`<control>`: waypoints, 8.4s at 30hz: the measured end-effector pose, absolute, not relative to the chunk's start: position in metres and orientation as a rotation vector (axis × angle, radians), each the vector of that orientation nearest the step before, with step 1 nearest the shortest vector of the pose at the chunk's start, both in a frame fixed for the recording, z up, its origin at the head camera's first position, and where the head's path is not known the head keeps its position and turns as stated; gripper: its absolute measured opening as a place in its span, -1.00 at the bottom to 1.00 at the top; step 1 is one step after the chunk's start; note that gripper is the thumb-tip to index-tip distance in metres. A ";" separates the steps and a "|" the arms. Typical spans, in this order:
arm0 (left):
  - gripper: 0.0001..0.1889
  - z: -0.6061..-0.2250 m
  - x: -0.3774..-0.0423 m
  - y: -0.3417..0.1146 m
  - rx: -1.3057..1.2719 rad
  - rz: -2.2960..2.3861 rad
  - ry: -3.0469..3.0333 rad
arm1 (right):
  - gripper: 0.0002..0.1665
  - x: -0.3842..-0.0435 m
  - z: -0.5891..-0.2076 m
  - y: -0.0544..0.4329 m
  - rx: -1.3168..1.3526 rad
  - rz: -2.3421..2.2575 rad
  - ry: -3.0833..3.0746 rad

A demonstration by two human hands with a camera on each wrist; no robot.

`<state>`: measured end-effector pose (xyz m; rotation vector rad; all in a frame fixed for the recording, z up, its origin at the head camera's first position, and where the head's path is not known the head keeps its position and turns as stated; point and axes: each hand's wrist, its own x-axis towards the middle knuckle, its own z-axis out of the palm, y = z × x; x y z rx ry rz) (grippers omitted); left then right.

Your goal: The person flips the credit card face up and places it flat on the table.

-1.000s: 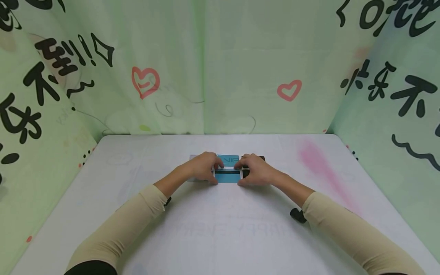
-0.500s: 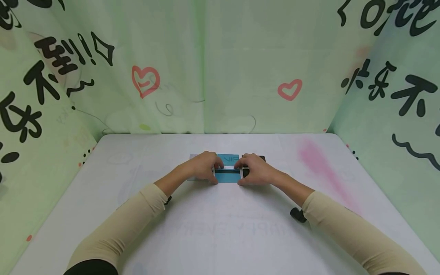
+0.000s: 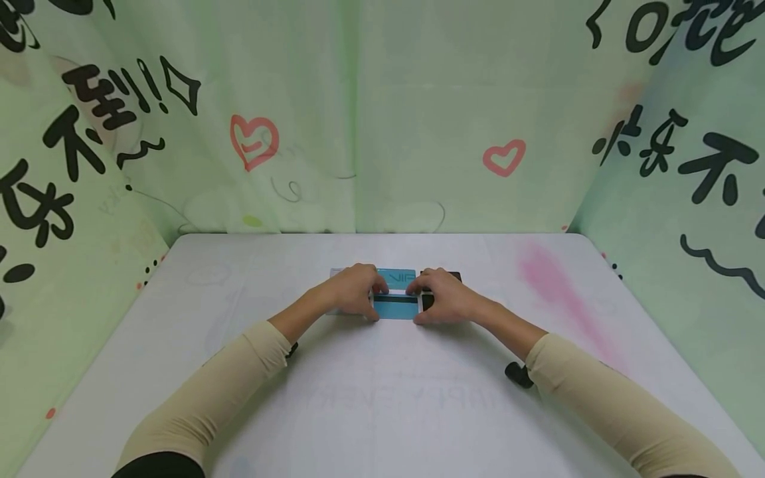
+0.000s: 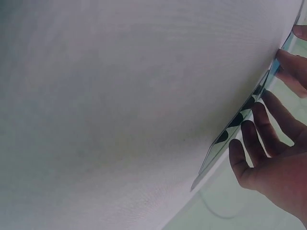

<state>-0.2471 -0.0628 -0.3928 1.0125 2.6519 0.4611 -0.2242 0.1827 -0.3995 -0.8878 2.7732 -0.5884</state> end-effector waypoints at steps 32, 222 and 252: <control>-0.49 -0.388 -0.242 -0.070 0.994 0.446 2.692 | -0.32 -0.218 -0.402 0.184 -0.865 -0.689 2.753; -0.40 -0.384 -0.244 -0.095 0.993 0.936 2.499 | -0.32 -0.216 -0.400 0.184 -0.836 -0.728 2.843; -0.43 -0.382 -0.246 -0.080 0.977 0.817 2.556 | -0.37 -0.215 -0.398 0.178 -0.803 -0.700 2.841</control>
